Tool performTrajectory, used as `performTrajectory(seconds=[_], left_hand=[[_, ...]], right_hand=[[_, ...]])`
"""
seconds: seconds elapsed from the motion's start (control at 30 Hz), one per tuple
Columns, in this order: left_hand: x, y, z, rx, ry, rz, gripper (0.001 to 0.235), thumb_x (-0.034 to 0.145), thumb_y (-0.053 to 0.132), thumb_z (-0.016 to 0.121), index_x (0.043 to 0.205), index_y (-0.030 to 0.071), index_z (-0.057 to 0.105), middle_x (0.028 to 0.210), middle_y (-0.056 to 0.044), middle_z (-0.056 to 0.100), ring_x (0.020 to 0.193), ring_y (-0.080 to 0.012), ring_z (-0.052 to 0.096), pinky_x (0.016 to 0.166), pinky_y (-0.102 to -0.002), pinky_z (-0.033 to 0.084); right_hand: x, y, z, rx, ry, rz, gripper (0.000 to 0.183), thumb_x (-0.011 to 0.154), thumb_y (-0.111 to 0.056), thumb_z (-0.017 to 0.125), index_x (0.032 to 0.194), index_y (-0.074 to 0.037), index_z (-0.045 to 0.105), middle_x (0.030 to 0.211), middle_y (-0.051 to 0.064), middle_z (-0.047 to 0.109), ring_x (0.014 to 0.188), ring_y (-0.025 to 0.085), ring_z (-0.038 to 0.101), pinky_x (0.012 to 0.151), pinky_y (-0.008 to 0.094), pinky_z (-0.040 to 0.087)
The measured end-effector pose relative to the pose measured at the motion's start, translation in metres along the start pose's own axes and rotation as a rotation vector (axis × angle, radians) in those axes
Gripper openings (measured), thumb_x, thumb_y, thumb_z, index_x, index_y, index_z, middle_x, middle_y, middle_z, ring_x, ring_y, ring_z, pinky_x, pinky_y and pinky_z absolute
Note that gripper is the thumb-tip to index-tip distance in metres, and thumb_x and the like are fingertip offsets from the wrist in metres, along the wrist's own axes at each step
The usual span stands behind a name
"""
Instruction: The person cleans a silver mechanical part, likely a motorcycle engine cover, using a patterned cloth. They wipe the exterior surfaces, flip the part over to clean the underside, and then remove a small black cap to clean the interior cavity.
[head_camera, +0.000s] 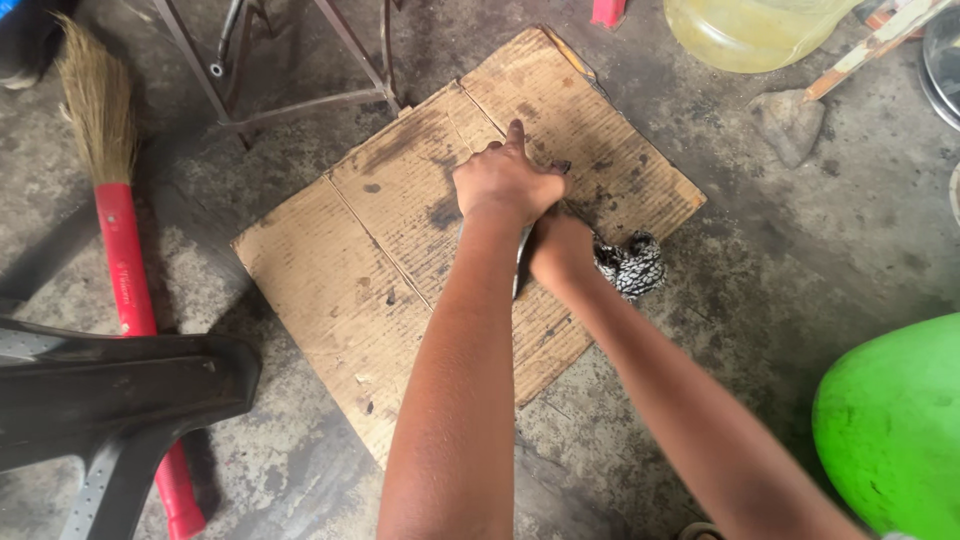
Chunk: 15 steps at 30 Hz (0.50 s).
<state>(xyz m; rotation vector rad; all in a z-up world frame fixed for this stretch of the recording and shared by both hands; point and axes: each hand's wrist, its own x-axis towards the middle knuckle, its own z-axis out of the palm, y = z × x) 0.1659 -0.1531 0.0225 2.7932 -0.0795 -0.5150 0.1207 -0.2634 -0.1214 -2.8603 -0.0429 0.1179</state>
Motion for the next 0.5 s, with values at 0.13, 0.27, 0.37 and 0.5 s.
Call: performTrajectory(seconds=[0.13,0.27,0.37,0.5], left_hand=[[0.002,0.001,0.0,-0.007,0.001,0.01,0.095,0.083,0.053,0.055,0.165,0.022,0.021,0.13,-0.011,0.069,0.117,-0.0239,0.068,0.097,-0.039,0.053],[0.0,0.0,-0.001,-0.041,0.031,0.014,0.098,0.082,0.064,0.057,0.163,0.023,0.021,0.133,-0.012,0.065,0.12,-0.0266,0.065,0.097,-0.041,0.051],[0.0,0.0,-0.001,-0.053,0.031,0.023,0.102,0.079,0.065,0.06,0.164,0.022,0.02,0.133,-0.012,0.065,0.12,-0.026,0.065,0.098,-0.04,0.05],[-0.003,-0.004,0.0,-0.045,0.03,0.015,0.103,0.078,0.063,0.061,0.164,0.022,0.021,0.133,-0.012,0.067,0.121,-0.0251,0.065,0.098,-0.039,0.051]], right_hand=[[-0.041,0.001,-0.007,0.155,-0.316,-0.033,0.019,0.089,-0.025,0.066,0.09,-0.009,0.077,0.089,0.02,0.077,0.084,0.038,0.072,0.077,0.049,0.056],[-0.034,0.011,-0.012,0.195,-0.393,0.021,0.019,0.09,-0.027,0.066,0.086,-0.012,0.077,0.081,0.017,0.076,0.075,0.036,0.071,0.069,0.049,0.055],[-0.008,0.029,-0.008,-0.022,0.023,-0.202,0.014,0.083,-0.02,0.07,0.076,-0.009,0.076,0.078,0.016,0.072,0.07,0.037,0.07,0.065,0.05,0.055],[-0.004,0.021,0.019,-0.079,0.334,-0.285,0.007,0.07,-0.012,0.071,0.074,-0.007,0.074,0.078,0.016,0.072,0.068,0.038,0.07,0.064,0.049,0.057]])
